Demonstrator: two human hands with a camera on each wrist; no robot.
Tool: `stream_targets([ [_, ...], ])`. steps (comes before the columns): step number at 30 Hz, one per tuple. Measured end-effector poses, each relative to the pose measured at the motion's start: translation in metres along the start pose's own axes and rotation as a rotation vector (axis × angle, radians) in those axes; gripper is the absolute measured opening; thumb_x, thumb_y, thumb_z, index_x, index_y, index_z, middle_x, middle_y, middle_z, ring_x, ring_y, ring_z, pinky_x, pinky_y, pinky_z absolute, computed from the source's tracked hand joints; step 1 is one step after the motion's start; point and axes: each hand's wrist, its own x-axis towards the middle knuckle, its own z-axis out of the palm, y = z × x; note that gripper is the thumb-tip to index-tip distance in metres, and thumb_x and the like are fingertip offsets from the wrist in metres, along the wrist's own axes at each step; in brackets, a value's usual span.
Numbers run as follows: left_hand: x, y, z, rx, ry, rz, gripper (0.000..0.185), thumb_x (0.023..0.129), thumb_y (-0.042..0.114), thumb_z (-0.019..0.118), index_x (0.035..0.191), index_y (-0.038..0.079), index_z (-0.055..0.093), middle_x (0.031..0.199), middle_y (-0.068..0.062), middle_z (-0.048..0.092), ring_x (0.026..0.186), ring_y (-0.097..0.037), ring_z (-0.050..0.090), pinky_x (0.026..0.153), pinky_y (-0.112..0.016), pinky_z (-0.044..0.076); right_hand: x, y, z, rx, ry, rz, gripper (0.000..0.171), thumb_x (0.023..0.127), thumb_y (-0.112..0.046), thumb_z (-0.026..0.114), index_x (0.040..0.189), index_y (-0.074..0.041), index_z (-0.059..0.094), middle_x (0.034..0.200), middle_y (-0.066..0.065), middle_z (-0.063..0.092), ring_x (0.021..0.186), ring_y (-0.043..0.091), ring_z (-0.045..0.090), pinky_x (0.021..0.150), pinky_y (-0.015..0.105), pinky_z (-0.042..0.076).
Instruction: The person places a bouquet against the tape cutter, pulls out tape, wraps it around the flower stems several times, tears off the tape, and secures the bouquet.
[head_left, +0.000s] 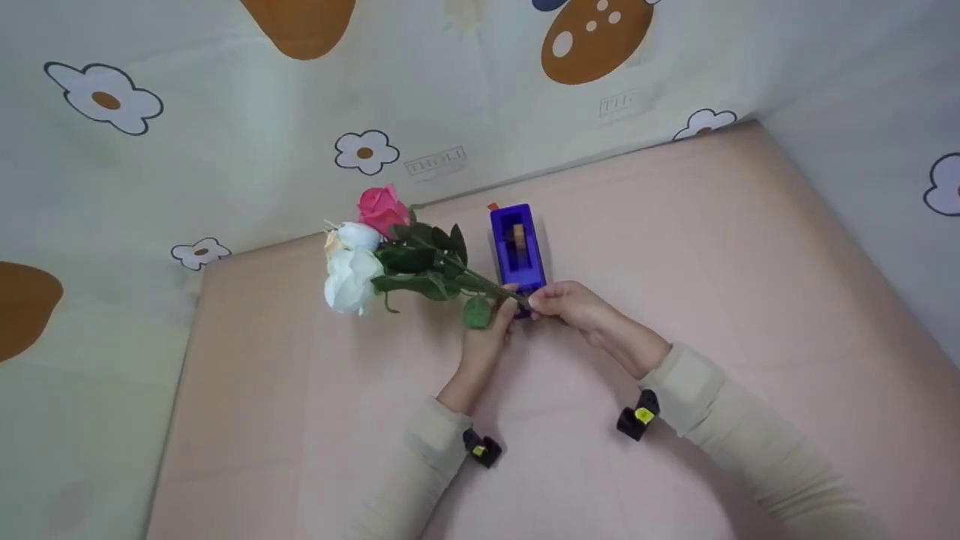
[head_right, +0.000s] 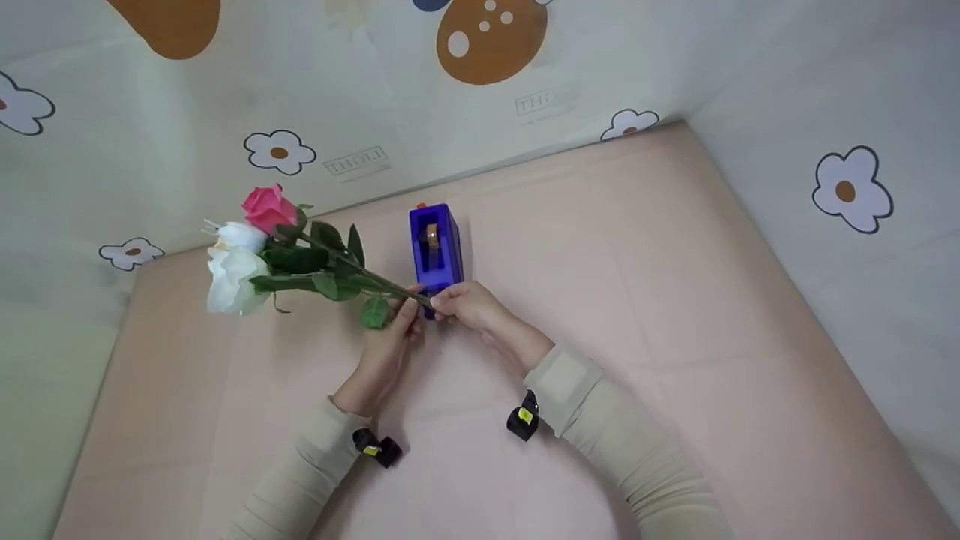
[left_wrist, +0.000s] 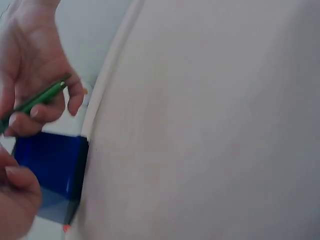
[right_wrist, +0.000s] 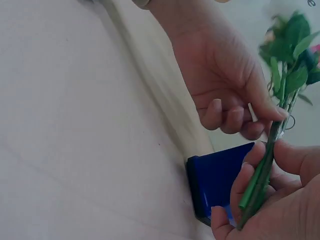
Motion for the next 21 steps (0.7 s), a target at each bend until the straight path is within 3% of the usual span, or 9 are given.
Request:
stream_targets([
  [4,-0.006,0.006,0.014,-0.184,0.143,-0.141,0.025,0.091,0.015,0.056,0.108,-0.004,0.059,0.069,-0.002,0.052,0.054,-0.007,0.042,0.048,-0.018,0.033,0.000,0.003,0.006,-0.046,0.056,-0.024,0.013,0.092,-0.011,0.054,0.084,-0.004,0.062,0.068,-0.007,0.057,0.078,0.012,0.054,0.089,0.040,0.041],
  [9,-0.009,0.010,0.025,-0.301,0.271,-0.196,0.017,0.092,0.017,0.054,0.098,0.001,0.056,0.065,0.002,0.049,0.056,-0.007,0.042,0.051,-0.018,0.034,-0.002,0.004,0.010,-0.120,0.081,-0.101,0.019,0.091,-0.012,0.056,0.092,0.006,0.062,0.073,-0.003,0.059,0.079,0.013,0.054,0.087,0.040,0.044],
  [17,-0.014,0.004,0.033,-0.386,0.304,-0.273,0.020,0.098,0.017,0.042,0.110,0.002,0.046,0.070,0.003,0.045,0.066,-0.007,0.042,0.061,-0.019,0.033,-0.001,0.005,0.005,-0.377,0.010,-0.170,0.027,0.092,-0.019,0.055,0.102,0.005,0.064,0.099,0.014,0.064,0.088,0.017,0.055,0.079,0.029,0.044],
  [21,-0.014,0.001,0.036,-0.447,0.287,-0.261,0.018,0.099,0.015,0.039,0.111,0.002,0.044,0.075,0.004,0.046,0.068,-0.007,0.042,0.063,-0.019,0.033,0.001,0.007,0.004,-0.408,0.062,-0.175,0.023,0.090,-0.020,0.059,0.096,0.001,0.067,0.094,0.010,0.065,0.082,0.014,0.053,0.072,0.024,0.043],
])
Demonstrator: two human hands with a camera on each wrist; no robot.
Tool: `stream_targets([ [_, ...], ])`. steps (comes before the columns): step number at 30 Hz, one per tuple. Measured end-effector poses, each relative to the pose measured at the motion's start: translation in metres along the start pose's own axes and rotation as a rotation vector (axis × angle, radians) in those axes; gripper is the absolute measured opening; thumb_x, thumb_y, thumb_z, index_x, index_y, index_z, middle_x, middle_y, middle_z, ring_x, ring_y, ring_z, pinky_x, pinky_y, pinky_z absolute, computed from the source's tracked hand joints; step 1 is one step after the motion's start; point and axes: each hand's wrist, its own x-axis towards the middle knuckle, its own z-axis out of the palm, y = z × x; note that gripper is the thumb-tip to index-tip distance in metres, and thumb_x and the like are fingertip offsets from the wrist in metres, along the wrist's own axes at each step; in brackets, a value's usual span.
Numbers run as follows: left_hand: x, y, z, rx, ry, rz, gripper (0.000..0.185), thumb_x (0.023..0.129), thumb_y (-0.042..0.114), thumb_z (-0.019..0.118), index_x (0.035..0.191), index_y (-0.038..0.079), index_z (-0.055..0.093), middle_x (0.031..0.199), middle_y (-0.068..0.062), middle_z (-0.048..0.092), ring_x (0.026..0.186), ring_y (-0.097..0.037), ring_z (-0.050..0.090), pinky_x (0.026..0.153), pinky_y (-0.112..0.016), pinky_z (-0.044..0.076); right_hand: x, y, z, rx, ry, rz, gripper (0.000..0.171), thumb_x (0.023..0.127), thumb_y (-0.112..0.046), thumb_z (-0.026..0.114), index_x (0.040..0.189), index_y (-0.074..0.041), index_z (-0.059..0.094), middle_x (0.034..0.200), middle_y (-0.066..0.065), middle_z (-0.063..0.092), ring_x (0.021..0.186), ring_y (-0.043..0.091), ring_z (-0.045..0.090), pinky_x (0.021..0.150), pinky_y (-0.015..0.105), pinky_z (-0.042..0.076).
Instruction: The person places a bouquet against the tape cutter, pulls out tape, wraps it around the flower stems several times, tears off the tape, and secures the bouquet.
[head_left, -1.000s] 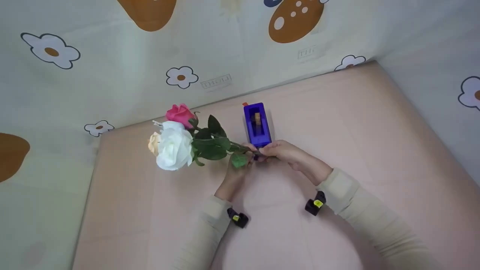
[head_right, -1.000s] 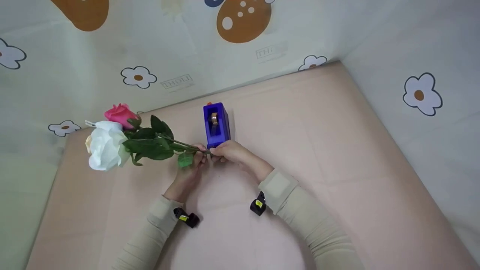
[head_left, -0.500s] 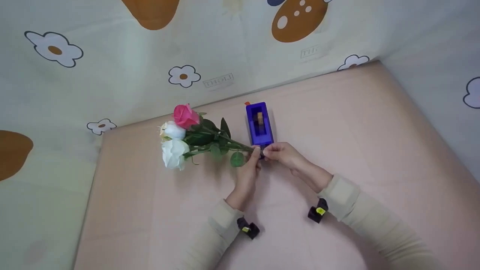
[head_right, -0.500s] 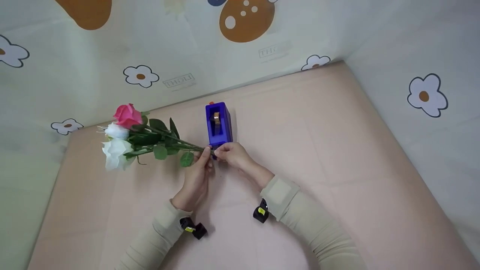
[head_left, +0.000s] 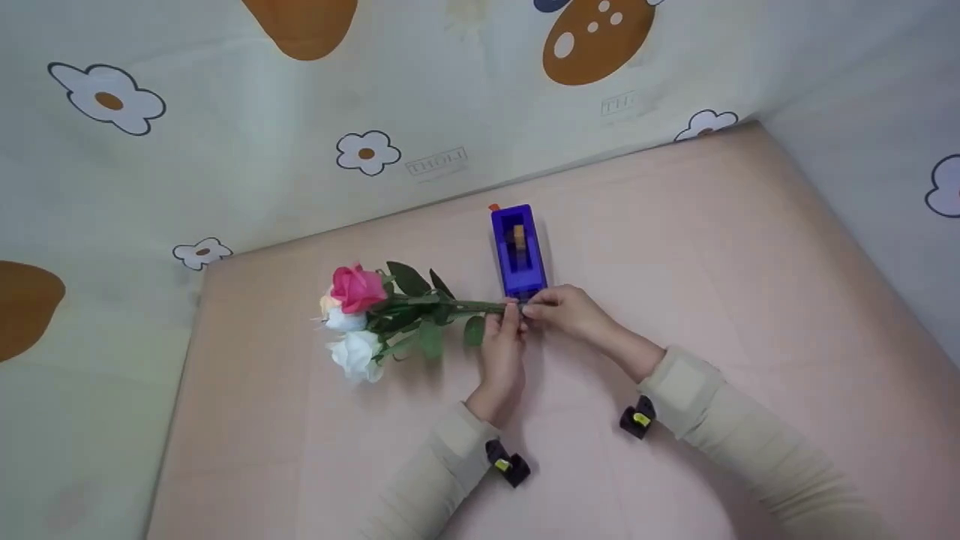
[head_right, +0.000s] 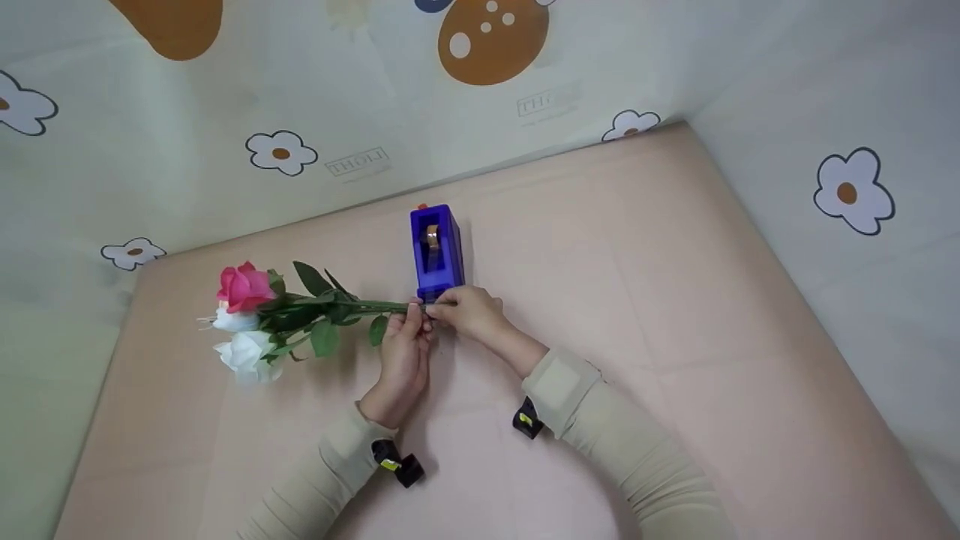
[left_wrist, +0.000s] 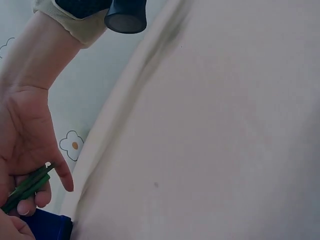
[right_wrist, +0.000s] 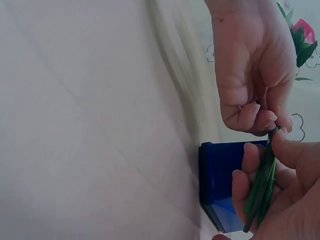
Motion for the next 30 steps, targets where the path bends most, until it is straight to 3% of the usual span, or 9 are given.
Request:
stream_targets([
  [6,0.001,-0.004,0.004,-0.070,-0.004,0.008,0.015,0.099,0.013,0.038,0.108,0.003,0.044,0.078,0.003,0.045,0.068,-0.006,0.041,0.061,-0.018,0.034,0.001,0.002,0.002,-0.044,0.076,-0.030,0.019,0.088,-0.018,0.062,0.092,-0.001,0.069,0.088,0.008,0.066,0.077,0.013,0.052,0.068,0.023,0.041],
  [13,0.003,-0.004,0.006,-0.118,-0.001,0.005,0.014,0.100,0.012,0.035,0.106,0.003,0.043,0.076,0.002,0.044,0.066,-0.006,0.040,0.058,-0.017,0.033,-0.001,-0.001,0.000,-0.115,0.068,-0.049,0.022,0.088,-0.024,0.061,0.095,-0.005,0.069,0.093,0.008,0.066,0.082,0.016,0.054,0.073,0.028,0.042],
  [18,0.003,-0.004,0.007,-0.196,-0.027,0.010,0.011,0.100,0.010,0.033,0.101,0.004,0.042,0.076,0.001,0.044,0.066,-0.007,0.039,0.058,-0.017,0.032,-0.005,-0.008,0.003,-0.210,0.163,-0.065,0.022,0.086,-0.028,0.063,0.090,-0.008,0.071,0.088,0.006,0.069,0.083,0.021,0.059,0.085,0.039,0.030],
  [20,0.003,-0.006,0.008,-0.231,-0.040,0.006,0.010,0.100,0.010,0.033,0.099,0.005,0.042,0.075,0.001,0.045,0.066,-0.007,0.039,0.058,-0.017,0.032,-0.006,-0.011,0.004,-0.260,0.202,-0.067,0.021,0.085,-0.028,0.064,0.086,-0.009,0.071,0.084,0.005,0.069,0.082,0.023,0.060,0.082,0.041,0.025],
  [26,0.001,-0.010,0.010,-0.313,-0.025,-0.019,0.010,0.098,0.014,0.033,0.096,0.008,0.041,0.073,0.003,0.047,0.063,-0.006,0.039,0.056,-0.016,0.031,-0.008,-0.012,0.007,-0.363,0.239,-0.069,0.021,0.085,-0.028,0.064,0.082,-0.008,0.071,0.083,0.006,0.069,0.082,0.025,0.060,0.078,0.042,0.026],
  [30,-0.002,-0.011,0.012,-0.310,-0.007,-0.049,0.016,0.099,0.017,0.033,0.106,0.005,0.041,0.076,0.003,0.045,0.065,-0.005,0.038,0.057,-0.015,0.031,-0.007,-0.007,0.008,-0.359,0.256,-0.078,0.021,0.085,-0.026,0.063,0.078,-0.007,0.070,0.079,0.006,0.069,0.079,0.026,0.059,0.078,0.042,0.026],
])
